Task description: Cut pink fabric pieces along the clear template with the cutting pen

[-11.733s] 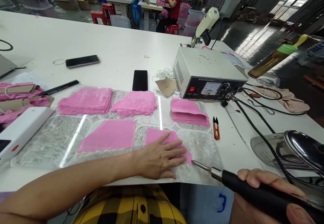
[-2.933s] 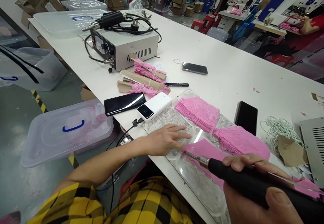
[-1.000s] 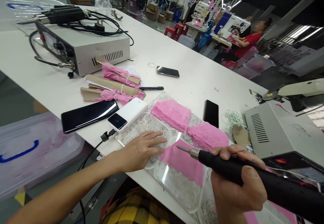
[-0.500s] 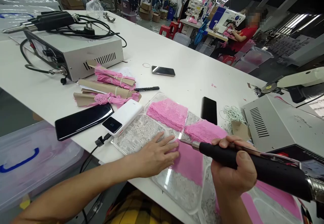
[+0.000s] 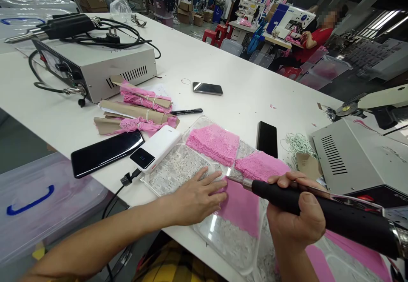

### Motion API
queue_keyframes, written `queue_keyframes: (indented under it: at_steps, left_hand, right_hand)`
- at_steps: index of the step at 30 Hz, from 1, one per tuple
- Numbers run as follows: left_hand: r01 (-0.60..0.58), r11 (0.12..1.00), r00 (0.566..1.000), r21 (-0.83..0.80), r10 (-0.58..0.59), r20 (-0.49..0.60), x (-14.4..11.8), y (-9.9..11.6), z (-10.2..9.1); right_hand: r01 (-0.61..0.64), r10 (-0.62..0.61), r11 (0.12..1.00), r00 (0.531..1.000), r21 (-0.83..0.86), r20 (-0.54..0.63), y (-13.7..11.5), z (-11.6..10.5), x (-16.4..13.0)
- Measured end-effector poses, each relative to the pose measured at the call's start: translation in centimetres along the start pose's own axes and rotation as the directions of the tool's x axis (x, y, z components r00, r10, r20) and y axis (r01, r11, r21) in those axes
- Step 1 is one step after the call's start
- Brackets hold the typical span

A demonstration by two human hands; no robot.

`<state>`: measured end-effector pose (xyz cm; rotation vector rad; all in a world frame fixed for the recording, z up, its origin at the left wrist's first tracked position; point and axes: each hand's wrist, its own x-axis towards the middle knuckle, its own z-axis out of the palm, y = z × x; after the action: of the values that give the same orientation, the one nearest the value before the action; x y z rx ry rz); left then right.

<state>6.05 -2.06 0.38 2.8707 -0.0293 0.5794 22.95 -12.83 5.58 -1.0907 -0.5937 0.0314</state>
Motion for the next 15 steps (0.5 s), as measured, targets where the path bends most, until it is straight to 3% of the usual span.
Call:
queue_keyframes:
  at_steps: [10,15]
  left_hand:
    - [0.008,0.999,0.999,-0.038,-0.007,0.032,-0.02,-0.12,0.06]
    - [0.005,0.999,0.999,-0.047,-0.003,0.049,-0.22,-0.41,0.17]
  right_hand:
    - [0.009,-0.009,1.000,0.998,-0.009,0.057,0.04,-0.13,-0.06]
    - [0.001,-0.001,1.000,1.000,0.021,-0.019,-0.54,0.01,0.56]
